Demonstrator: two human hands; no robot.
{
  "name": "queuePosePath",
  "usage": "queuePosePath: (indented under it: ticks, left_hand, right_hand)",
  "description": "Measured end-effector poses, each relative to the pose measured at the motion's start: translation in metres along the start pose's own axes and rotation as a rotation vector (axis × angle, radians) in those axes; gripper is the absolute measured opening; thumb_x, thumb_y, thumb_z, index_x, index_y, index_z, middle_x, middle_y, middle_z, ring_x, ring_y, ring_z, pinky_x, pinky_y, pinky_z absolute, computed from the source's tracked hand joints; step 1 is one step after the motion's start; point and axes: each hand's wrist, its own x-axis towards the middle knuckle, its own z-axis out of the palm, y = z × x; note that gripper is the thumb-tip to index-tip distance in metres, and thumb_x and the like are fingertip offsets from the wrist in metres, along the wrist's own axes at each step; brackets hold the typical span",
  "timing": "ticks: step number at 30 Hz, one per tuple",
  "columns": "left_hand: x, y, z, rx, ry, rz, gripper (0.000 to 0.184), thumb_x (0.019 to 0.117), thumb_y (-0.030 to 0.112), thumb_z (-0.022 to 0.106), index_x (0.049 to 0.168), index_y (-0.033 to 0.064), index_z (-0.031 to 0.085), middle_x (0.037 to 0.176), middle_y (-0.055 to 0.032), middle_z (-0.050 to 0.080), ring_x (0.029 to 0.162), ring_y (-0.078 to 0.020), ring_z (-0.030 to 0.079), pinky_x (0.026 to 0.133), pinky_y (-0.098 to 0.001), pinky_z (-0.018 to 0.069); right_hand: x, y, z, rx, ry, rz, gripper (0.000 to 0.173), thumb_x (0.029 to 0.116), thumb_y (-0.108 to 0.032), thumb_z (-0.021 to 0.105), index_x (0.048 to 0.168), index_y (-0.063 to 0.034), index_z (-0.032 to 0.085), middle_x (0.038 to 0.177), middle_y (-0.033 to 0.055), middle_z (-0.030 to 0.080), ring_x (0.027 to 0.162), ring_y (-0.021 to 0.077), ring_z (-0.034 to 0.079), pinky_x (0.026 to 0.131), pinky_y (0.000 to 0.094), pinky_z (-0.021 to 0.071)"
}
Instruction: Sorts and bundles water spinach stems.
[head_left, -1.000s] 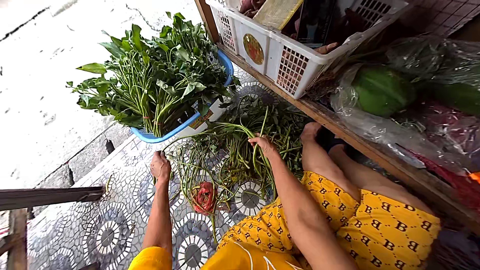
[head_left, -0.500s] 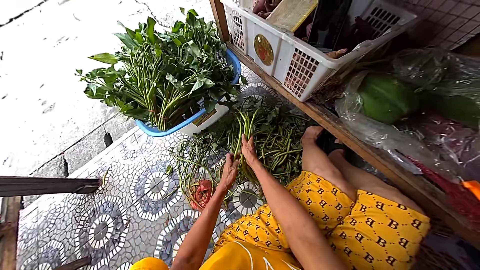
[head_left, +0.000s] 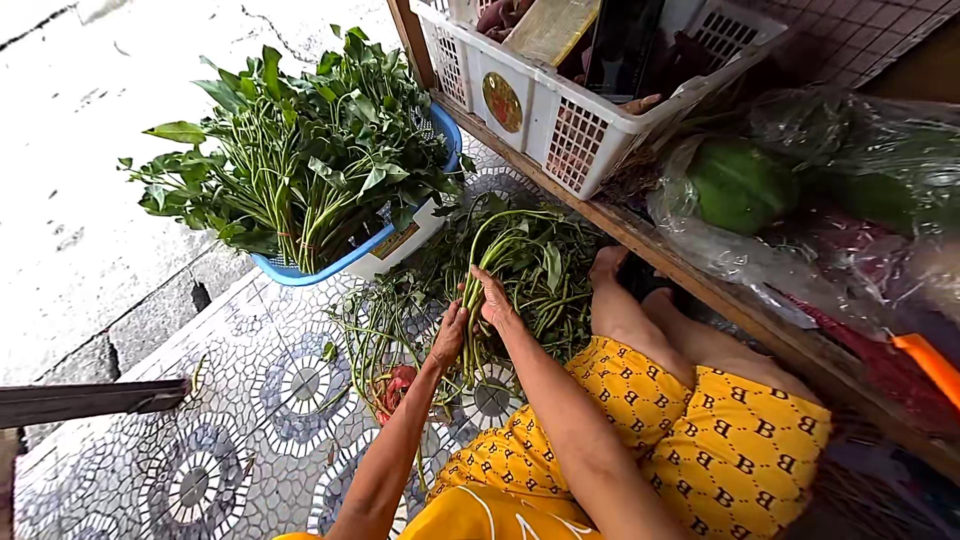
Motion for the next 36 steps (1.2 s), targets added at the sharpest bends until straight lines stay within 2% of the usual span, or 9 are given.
queuePosePath:
  ticks: [6, 8, 10, 12, 15, 18, 23, 28, 36]
  left_hand:
    - [0.001, -0.005, 0.013, 0.120, -0.051, -0.113, 0.038, 0.1119, 0.018, 0.026, 0.145, -0.0011, 0.032, 0.087, -0.0043, 0.059, 0.069, -0.0116, 0.063, 0.069, -0.0291, 0.0583]
    - [0.005, -0.003, 0.013, 0.262, -0.118, -0.157, 0.041, 0.1125, 0.019, 0.028, 0.147, -0.0029, 0.034, 0.100, -0.0104, 0.063, 0.082, -0.0140, 0.067, 0.080, -0.0320, 0.0595]
    - [0.019, 0.007, 0.004, 0.481, -0.136, -0.206, 0.044, 0.1129, 0.025, 0.033, 0.141, -0.0045, 0.052, 0.118, -0.0179, 0.067, 0.103, -0.0188, 0.066, 0.096, -0.0373, 0.0533]
    - [0.040, 0.013, -0.007, 0.673, 0.032, -0.218, 0.046, 0.1124, 0.031, 0.038, 0.126, -0.0012, 0.067, 0.118, -0.0202, 0.070, 0.110, -0.0288, 0.067, 0.101, -0.0486, 0.0494]
    - [0.081, -0.019, -0.046, 0.754, 0.395, -0.249, 0.039, 0.1101, 0.028, 0.046, 0.128, 0.0001, 0.065, 0.120, -0.0254, 0.068, 0.113, -0.0413, 0.065, 0.099, -0.0608, 0.0479]
    - [0.096, -0.049, -0.071, 0.840, 0.411, -0.431, 0.033, 0.1044, 0.021, 0.056, 0.129, 0.0012, 0.067, 0.128, -0.0258, 0.066, 0.123, -0.0415, 0.061, 0.106, -0.0595, 0.0443]
    - [0.096, -0.072, -0.073, 0.741, 0.338, -0.587, 0.043, 0.1076, 0.028, 0.051, 0.138, -0.0021, 0.057, 0.135, -0.0280, 0.059, 0.127, -0.0390, 0.057, 0.106, -0.0535, 0.0459]
    - [0.097, -0.055, -0.039, 1.049, 0.352, -0.407, 0.056, 0.1024, 0.050, 0.056, 0.133, 0.0034, 0.063, 0.141, -0.0279, 0.055, 0.134, -0.0471, 0.049, 0.108, -0.0635, 0.0404]
    - [0.101, -0.031, -0.028, 1.203, 0.182, -0.617, 0.042, 0.1016, 0.029, 0.059, 0.128, -0.0039, 0.063, 0.133, -0.0280, 0.061, 0.128, -0.0416, 0.057, 0.104, -0.0601, 0.0453]
  right_hand:
    - [-0.006, -0.003, -0.010, -0.096, -0.035, 0.042, 0.040, 0.1015, -0.020, 0.066, 0.137, -0.0084, 0.052, 0.094, 0.0097, 0.070, 0.076, 0.0191, 0.069, 0.067, 0.0332, 0.0582]
    - [-0.004, 0.002, -0.017, -0.124, 0.070, 0.038, 0.030, 0.1025, -0.024, 0.065, 0.125, -0.0061, 0.057, 0.080, 0.0064, 0.062, 0.067, 0.0194, 0.066, 0.065, 0.0358, 0.0597]
    - [0.000, 0.005, -0.022, -0.089, 0.213, 0.028, 0.034, 0.1073, -0.034, 0.056, 0.123, -0.0042, 0.050, 0.077, 0.0043, 0.051, 0.061, 0.0172, 0.057, 0.063, 0.0352, 0.0572]
    - [0.002, 0.002, -0.024, 0.018, 0.338, -0.013, 0.030, 0.1082, -0.038, 0.053, 0.113, -0.0092, 0.048, 0.073, -0.0005, 0.043, 0.054, 0.0113, 0.047, 0.056, 0.0291, 0.0506]
    - [0.006, -0.012, -0.026, 0.112, 0.447, -0.062, 0.028, 0.1080, -0.038, 0.054, 0.102, -0.0114, 0.047, 0.065, -0.0034, 0.041, 0.046, 0.0073, 0.043, 0.047, 0.0239, 0.0472]
    - [0.009, -0.023, -0.024, 0.166, 0.470, -0.120, 0.027, 0.1072, -0.034, 0.056, 0.093, -0.0127, 0.048, 0.059, -0.0047, 0.042, 0.042, 0.0059, 0.043, 0.043, 0.0225, 0.0465]
    - [-0.002, -0.018, -0.022, -0.054, 0.282, -0.063, 0.027, 0.1046, -0.034, 0.061, 0.092, -0.0133, 0.050, 0.057, -0.0057, 0.042, 0.043, 0.0059, 0.044, 0.046, 0.0233, 0.0485]
    - [0.001, -0.019, -0.026, -0.444, 0.265, -0.043, 0.043, 0.1049, -0.039, 0.060, 0.121, -0.0003, 0.053, 0.074, 0.0048, 0.048, 0.054, 0.0130, 0.046, 0.054, 0.0294, 0.0462]
    - [0.004, -0.031, -0.036, 0.076, 0.524, -0.013, 0.023, 0.1083, -0.031, 0.054, 0.113, -0.0088, 0.048, 0.074, -0.0002, 0.043, 0.052, 0.0095, 0.045, 0.052, 0.0254, 0.0478]
